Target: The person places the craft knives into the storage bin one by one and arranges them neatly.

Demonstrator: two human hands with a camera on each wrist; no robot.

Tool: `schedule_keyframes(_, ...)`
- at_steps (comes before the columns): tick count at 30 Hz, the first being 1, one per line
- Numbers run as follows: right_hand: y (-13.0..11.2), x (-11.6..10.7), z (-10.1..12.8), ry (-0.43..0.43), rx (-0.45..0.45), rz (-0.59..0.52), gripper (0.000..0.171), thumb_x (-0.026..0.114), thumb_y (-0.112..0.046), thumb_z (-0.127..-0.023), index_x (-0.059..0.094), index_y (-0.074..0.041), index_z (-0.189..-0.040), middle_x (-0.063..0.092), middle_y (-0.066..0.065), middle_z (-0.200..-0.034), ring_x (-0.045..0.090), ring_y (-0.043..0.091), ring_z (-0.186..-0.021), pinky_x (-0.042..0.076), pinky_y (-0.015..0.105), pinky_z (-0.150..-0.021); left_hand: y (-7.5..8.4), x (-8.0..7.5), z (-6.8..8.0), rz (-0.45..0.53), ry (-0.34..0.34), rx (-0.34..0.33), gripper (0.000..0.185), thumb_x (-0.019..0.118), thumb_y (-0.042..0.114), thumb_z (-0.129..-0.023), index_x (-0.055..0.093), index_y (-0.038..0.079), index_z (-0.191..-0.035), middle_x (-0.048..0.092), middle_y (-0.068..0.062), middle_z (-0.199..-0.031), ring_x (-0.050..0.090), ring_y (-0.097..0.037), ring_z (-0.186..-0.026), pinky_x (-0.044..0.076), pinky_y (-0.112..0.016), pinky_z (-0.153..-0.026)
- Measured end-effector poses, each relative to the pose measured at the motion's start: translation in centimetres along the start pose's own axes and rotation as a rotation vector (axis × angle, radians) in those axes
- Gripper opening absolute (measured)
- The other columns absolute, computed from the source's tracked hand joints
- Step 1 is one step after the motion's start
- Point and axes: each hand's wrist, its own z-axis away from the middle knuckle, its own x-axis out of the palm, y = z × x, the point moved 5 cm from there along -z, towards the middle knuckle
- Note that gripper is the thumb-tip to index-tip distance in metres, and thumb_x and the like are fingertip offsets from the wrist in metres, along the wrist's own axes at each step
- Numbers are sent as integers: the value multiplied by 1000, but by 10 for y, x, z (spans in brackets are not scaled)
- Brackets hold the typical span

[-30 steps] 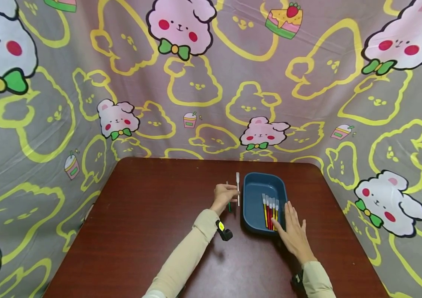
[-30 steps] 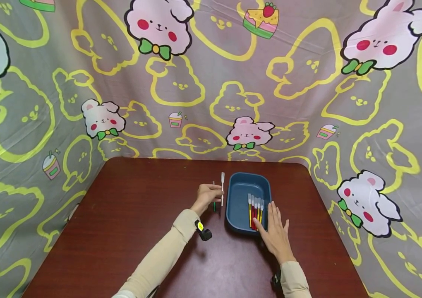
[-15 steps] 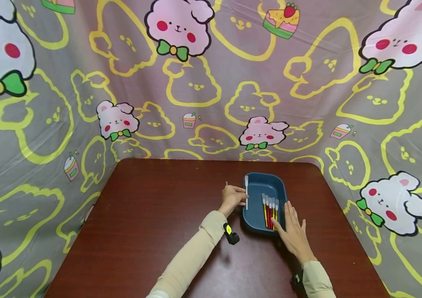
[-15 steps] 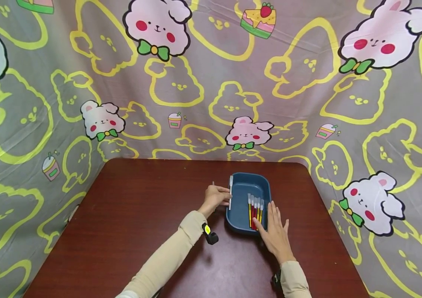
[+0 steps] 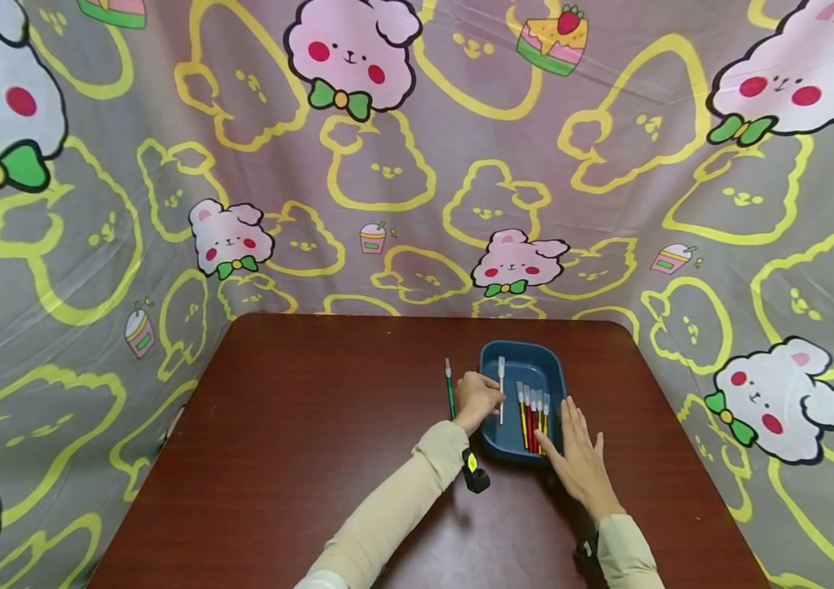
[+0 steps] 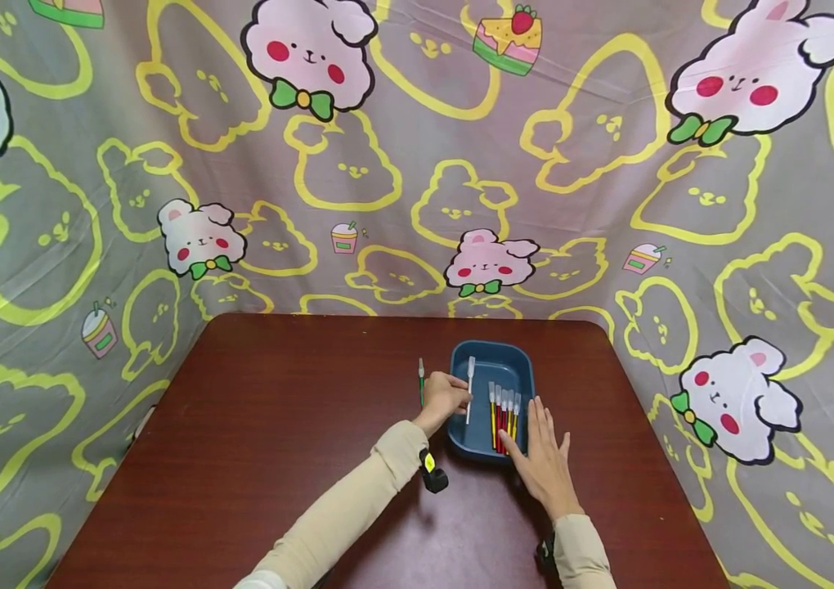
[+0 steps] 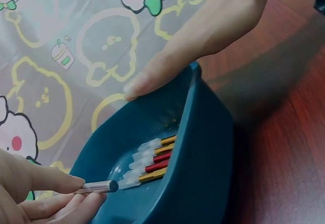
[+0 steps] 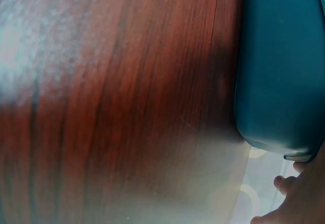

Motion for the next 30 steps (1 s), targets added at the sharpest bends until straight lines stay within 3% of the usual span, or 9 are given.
schedule_keyframes(3,0,0,0,7,-3,0,88,54,-49,-108,16,6,-165,14,27,-173,16,52,-156,6,85,-113,-6,10,-2,-51,42,37,12,84,-3,-72,79,7,-75,71,-4,-63,60,-8,-37,49,-23,-37)
schedule_keyframes(8,-1,0,0,23,-11,-7,88,55,-49,-107,19,7,-165,16,27,-173,18,53,-155,7,85,-112,17,3,14,-108,39,52,11,83,-6,-72,80,4,-73,68,-4,-54,60,-11,-35,52,-26,-41)
schedule_keyframes(13,-2,1,0,28,-20,-16,88,57,-48,-107,19,6,-165,17,27,-173,19,54,-155,8,86,-112,-13,29,-2,-151,58,35,15,81,-4,-73,78,10,-69,58,5,-43,52,-6,-30,50,-24,-41)
schedule_keyframes(18,-1,1,0,21,-14,-3,88,56,-47,-107,17,6,-166,15,26,-173,17,52,-156,6,85,-113,-29,50,-12,-207,68,42,25,78,-2,-75,70,14,-58,52,7,-38,54,-10,-33,55,-29,-48)
schedule_keyframes(22,-1,0,-1,14,-13,-5,88,56,-46,-108,16,5,-166,14,26,-173,16,52,-156,6,85,-113,-18,50,-3,-305,106,15,32,79,1,-77,61,15,-54,56,3,-49,62,-18,-52,56,-34,-54)
schedule_keyframes(25,-2,0,-1,10,-16,-9,87,56,-46,-107,17,6,-166,14,26,-173,17,52,-156,6,85,-113,3,41,12,-354,122,3,31,79,-1,-76,58,11,-57,62,-5,-61,67,-24,-65,56,-38,-57)
schedule_keyframes(30,-1,0,-1,16,-15,-4,87,56,-46,-107,18,6,-165,15,26,-173,17,52,-156,7,85,-113,26,33,28,-424,139,37,13,79,-5,-76,71,2,-68,73,-16,-74,74,-34,-74,61,-41,-61)
